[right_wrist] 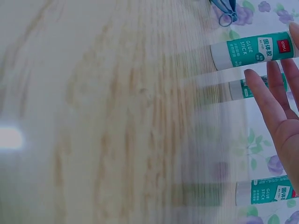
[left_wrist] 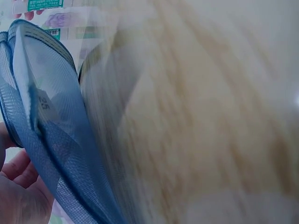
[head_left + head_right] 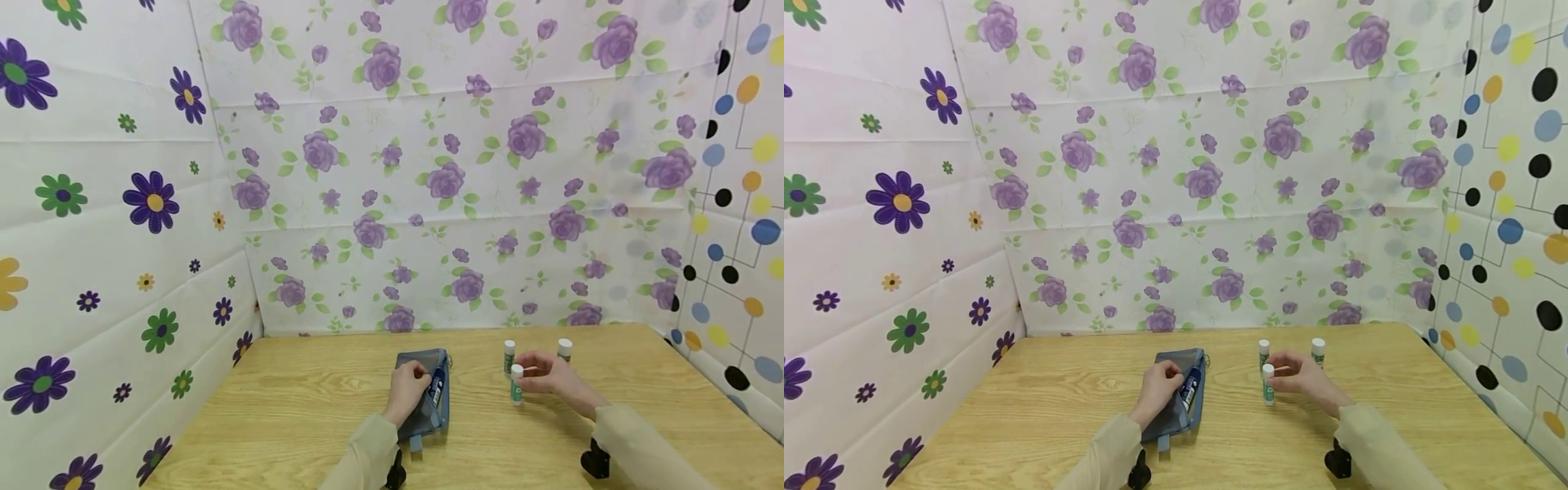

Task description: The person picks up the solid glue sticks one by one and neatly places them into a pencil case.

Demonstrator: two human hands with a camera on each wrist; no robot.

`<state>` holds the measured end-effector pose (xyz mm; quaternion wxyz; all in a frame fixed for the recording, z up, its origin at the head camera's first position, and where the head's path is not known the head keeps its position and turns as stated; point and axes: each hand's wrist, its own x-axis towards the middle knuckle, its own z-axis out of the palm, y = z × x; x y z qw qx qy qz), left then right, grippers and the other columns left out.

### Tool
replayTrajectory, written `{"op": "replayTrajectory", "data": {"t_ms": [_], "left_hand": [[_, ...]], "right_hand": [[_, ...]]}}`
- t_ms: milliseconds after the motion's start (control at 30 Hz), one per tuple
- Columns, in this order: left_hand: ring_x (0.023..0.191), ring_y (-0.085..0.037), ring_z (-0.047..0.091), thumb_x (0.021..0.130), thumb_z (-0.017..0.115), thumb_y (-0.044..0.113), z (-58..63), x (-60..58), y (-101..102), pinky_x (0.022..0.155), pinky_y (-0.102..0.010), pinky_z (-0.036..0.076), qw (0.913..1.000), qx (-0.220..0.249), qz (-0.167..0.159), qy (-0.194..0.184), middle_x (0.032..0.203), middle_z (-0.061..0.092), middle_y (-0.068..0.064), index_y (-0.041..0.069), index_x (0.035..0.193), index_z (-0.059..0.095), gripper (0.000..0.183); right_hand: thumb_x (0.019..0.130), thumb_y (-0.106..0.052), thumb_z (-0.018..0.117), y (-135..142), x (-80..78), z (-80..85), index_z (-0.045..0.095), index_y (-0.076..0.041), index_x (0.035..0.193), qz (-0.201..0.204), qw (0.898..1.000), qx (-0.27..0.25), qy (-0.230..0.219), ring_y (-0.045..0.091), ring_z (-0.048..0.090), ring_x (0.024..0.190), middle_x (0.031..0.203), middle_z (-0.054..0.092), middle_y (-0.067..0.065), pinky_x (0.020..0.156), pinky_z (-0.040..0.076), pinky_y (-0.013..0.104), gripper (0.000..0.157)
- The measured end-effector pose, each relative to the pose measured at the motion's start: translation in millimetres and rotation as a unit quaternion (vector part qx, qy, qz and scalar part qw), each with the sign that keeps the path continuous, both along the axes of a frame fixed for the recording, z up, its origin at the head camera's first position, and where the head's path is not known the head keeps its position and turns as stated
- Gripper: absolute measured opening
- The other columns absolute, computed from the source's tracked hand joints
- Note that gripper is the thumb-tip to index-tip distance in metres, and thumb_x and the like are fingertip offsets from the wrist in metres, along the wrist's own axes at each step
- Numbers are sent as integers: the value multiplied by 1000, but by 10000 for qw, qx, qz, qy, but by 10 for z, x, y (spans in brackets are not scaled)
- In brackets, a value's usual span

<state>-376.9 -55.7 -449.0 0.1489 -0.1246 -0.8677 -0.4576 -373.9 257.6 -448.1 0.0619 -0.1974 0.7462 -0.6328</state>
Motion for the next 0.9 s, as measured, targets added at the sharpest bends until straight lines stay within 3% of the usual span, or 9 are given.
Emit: {"op": "replayTrajectory", "data": {"t_ms": [400, 900], "left_hand": [[58, -10, 45, 80, 62, 4, 1, 1, 11, 52, -26, 39, 10000, -24, 53, 24, 67, 51, 4, 6, 77, 61, 4], [57, -11, 45, 81, 62, 4, 17, 22, 15, 51, -27, 39, 10000, 16, 35, 13, 67, 51, 3, 6, 77, 61, 4]], "right_hand": [[82, -8, 66, -5, -22, -52, 49, 6, 114, 136, 9995, -276, 72, 29, 55, 96, 105, 55, 19, 79, 44, 46, 39], [81, -11, 67, -48, -30, 14, 48, 6, 116, -88, 9990, -434, -52, 30, 55, 94, 104, 54, 19, 78, 43, 48, 43]]}}
